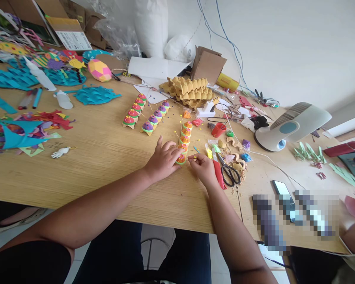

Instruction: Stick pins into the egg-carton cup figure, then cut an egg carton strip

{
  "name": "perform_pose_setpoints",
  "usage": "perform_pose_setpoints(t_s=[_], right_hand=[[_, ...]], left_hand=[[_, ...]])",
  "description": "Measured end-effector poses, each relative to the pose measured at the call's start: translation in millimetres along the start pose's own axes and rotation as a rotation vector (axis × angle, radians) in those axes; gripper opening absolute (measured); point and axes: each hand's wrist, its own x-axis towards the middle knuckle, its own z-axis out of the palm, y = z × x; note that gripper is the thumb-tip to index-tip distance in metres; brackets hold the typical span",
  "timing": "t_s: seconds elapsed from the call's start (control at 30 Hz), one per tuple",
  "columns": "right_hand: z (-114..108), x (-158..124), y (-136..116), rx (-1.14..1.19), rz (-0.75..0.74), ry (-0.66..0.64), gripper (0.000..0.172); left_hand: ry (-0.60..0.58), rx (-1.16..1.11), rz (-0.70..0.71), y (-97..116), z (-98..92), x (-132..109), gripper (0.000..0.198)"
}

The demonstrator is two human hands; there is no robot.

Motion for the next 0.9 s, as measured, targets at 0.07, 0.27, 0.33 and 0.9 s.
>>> perform_pose_setpoints(t_s=[0.07,0.27,0.33,0.9], right_hand=[[0.9,0.5,0.3,-0.001,0.001,-0.002,0.024],[3.6,1.3,1.5,0.030,-0.001,-0.002,0.025],[4.0,1.5,1.8,0.026,-0.005,0.011,0.025],[4.4,1.7,3.1,0.039,-0.018,0.039,0.026]], left_hand=[[0.004,-0.006,0.001,-0.2,0.2,-0.1,0.050],[0.008,-0.005,0.000,-0.1,0.0,-0.2,0.051],[0.009,-0.002,0.000,0.0,0.1,-0.1,0.050],[0.017,0.011,0.004,1.1,-0.1,0.1,0.050]])
